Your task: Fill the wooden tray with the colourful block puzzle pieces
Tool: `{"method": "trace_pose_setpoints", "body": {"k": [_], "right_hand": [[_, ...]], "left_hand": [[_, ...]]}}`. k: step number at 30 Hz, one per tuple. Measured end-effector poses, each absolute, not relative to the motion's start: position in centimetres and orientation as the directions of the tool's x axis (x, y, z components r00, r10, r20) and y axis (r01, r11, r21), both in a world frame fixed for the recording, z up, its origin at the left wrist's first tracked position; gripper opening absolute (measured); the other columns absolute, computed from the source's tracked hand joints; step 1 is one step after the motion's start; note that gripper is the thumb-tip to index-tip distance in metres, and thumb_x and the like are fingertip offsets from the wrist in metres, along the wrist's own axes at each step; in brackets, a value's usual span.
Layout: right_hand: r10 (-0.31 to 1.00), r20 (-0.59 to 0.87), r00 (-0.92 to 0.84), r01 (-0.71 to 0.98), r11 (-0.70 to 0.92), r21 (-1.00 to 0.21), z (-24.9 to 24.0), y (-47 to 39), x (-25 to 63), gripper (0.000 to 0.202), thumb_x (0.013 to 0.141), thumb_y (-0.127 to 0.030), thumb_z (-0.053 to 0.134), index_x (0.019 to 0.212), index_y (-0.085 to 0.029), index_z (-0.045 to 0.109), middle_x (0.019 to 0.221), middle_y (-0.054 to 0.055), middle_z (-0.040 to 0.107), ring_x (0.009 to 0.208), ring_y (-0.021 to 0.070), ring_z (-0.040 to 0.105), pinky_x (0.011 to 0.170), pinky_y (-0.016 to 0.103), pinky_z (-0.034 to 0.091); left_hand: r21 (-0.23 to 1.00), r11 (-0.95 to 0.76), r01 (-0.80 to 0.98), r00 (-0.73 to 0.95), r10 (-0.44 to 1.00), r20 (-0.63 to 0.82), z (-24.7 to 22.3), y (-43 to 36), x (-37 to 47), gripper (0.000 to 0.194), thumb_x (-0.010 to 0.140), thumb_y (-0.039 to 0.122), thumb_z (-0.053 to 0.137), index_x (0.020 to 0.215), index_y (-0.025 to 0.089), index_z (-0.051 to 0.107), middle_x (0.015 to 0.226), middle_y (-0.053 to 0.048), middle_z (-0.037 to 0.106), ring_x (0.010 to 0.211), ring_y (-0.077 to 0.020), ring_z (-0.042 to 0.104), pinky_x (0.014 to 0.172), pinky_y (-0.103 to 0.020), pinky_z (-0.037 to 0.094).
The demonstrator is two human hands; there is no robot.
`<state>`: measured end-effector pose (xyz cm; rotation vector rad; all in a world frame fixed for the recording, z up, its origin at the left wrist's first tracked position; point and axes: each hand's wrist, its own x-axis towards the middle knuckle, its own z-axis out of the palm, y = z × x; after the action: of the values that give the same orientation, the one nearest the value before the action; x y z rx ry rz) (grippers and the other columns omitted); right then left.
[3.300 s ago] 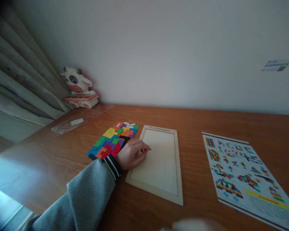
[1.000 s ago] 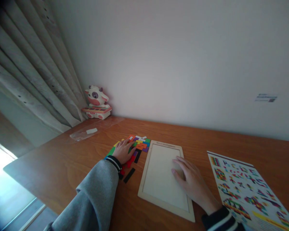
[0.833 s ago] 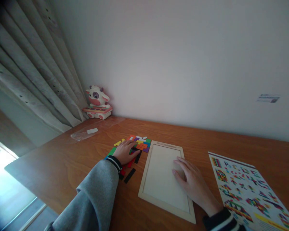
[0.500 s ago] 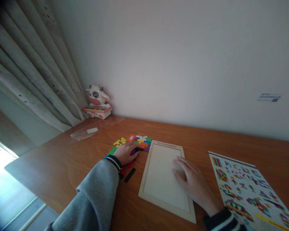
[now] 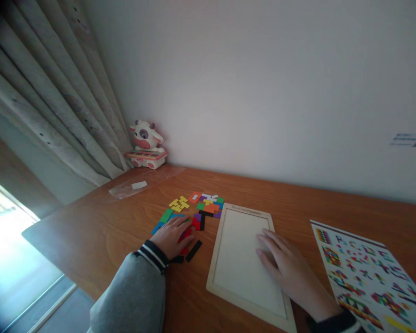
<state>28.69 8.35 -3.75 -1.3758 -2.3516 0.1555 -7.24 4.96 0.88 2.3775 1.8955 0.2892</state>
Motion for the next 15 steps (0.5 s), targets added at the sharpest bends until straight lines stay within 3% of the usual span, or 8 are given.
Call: {"method": "trace_pose_setpoints", "body": {"k": [6,10,15], "right_hand": [[0.868,0.193,-0.458,0.789,0.497,-0.362,-4.4,7.4,30.7,0.048,0.092,-0.051,0.046,0.130,-0.026,0.062,0.142,0.007,0.056,0.130,0.0292,0.052,0.109,0.050,0.042],[0.895,0.192,-0.403,0.803,0.446,-0.395,-3.2,6.8,31.4,0.053,0.090,-0.055,0.045,0.129,-0.025,0.063,0.139,0.008,0.057,0.129,0.0318,0.053,0.107,0.052,0.044],[0.901,0.227,-0.369,0.788,0.433,-0.437,-2.2,5.4,30.6,0.052,0.088,-0.059,0.046,0.126,-0.029,0.065,0.129,0.006,0.066,0.118,0.0311,0.062,0.099,0.047,0.053]], "left_hand": [[0.231,-0.275,0.933,0.264,0.961,0.080,1.2,4.3,-7.5,0.044,0.089,0.048,0.058,0.124,0.022,0.063,0.138,-0.010,0.055,0.125,-0.0313,0.052,0.106,-0.048,0.044],[0.216,-0.208,0.954,0.202,0.978,0.048,2.6,3.4,-8.8,0.047,0.085,0.049,0.062,0.123,0.022,0.062,0.133,-0.012,0.058,0.121,-0.0328,0.055,0.103,-0.048,0.045],[0.214,-0.192,0.958,0.209,0.976,-0.064,4.6,1.9,-9.8,0.033,0.077,0.031,0.064,0.109,0.026,0.067,0.109,-0.006,0.068,0.101,-0.0269,0.065,0.091,-0.040,0.052]]}}
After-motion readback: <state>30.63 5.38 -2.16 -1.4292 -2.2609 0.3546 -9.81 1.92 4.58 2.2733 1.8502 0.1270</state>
